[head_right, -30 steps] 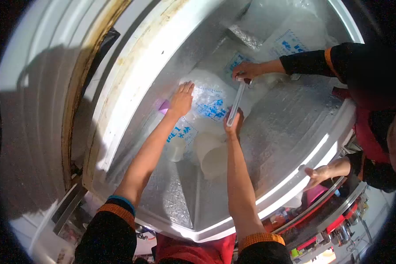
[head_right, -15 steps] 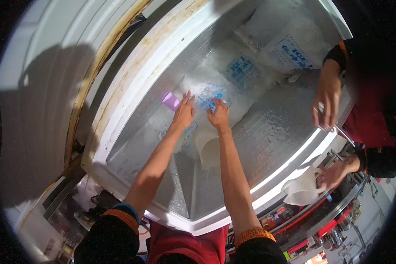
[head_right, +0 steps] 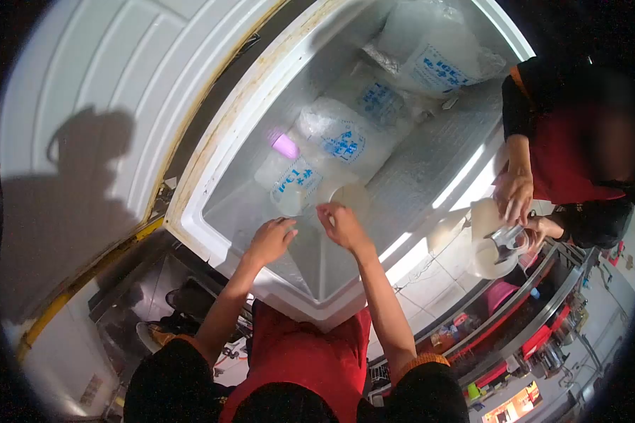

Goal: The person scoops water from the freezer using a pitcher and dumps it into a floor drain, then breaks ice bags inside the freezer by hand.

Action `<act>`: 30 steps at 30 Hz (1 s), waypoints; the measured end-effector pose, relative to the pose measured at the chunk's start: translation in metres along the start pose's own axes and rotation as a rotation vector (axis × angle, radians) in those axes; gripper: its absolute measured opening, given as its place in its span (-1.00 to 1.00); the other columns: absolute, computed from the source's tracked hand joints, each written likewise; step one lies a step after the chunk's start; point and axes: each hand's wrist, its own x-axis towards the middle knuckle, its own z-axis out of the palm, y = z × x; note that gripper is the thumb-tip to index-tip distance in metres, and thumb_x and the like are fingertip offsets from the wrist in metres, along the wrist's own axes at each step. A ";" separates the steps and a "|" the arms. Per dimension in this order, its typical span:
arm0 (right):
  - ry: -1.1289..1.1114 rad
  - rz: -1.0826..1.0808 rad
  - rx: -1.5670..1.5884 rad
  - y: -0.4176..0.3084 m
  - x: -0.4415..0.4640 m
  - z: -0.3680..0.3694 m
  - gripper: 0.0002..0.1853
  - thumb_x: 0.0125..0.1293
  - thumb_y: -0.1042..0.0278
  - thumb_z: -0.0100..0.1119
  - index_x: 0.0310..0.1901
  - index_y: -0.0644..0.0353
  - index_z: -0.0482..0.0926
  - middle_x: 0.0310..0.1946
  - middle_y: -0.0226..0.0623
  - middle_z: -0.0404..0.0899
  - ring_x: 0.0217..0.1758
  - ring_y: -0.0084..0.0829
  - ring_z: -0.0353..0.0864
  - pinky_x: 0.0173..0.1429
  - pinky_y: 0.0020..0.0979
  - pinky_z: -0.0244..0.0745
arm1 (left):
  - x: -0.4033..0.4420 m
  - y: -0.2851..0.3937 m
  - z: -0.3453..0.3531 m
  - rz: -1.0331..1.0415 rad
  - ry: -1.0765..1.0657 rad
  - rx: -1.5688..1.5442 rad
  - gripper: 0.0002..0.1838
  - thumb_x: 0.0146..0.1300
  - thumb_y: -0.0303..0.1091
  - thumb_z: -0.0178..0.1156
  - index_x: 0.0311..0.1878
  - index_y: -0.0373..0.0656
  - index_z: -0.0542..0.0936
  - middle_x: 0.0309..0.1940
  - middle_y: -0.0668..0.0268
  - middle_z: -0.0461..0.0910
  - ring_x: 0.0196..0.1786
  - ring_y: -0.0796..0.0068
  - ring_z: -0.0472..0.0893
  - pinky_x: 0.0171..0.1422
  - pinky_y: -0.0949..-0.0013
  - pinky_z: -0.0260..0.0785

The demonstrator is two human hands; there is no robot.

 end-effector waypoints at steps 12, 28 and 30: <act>0.333 -0.252 -0.560 -0.013 -0.156 0.003 -0.83 -0.07 0.38 0.38 -0.44 0.13 0.55 -0.51 -0.35 0.45 -0.28 -0.29 0.51 0.00 -0.23 0.38 | -0.079 0.013 -0.032 0.433 0.220 0.166 -0.93 0.18 -0.44 0.18 -0.33 -0.23 0.55 -0.35 0.16 0.56 -0.19 0.10 0.55 -0.05 0.12 0.42; 0.391 -0.296 -0.540 -0.005 -0.163 0.011 -0.87 0.01 0.38 0.34 -0.45 0.11 0.55 -0.50 -0.38 0.49 -0.30 -0.31 0.51 0.03 -0.23 0.37 | -0.090 0.007 -0.026 0.419 0.283 0.114 -0.91 -0.02 -0.50 0.22 -0.44 -0.19 0.48 -0.45 0.22 0.54 -0.31 0.14 0.59 -0.22 0.17 0.47; 0.399 -0.315 -0.546 -0.006 -0.163 0.012 -0.86 0.00 0.40 0.35 -0.46 0.11 0.54 -0.51 -0.37 0.49 -0.31 -0.30 0.51 0.02 -0.23 0.38 | -0.092 0.006 -0.025 0.416 0.309 0.112 -0.91 -0.02 -0.50 0.22 -0.45 -0.19 0.48 -0.46 0.22 0.54 -0.31 0.15 0.59 -0.22 0.17 0.47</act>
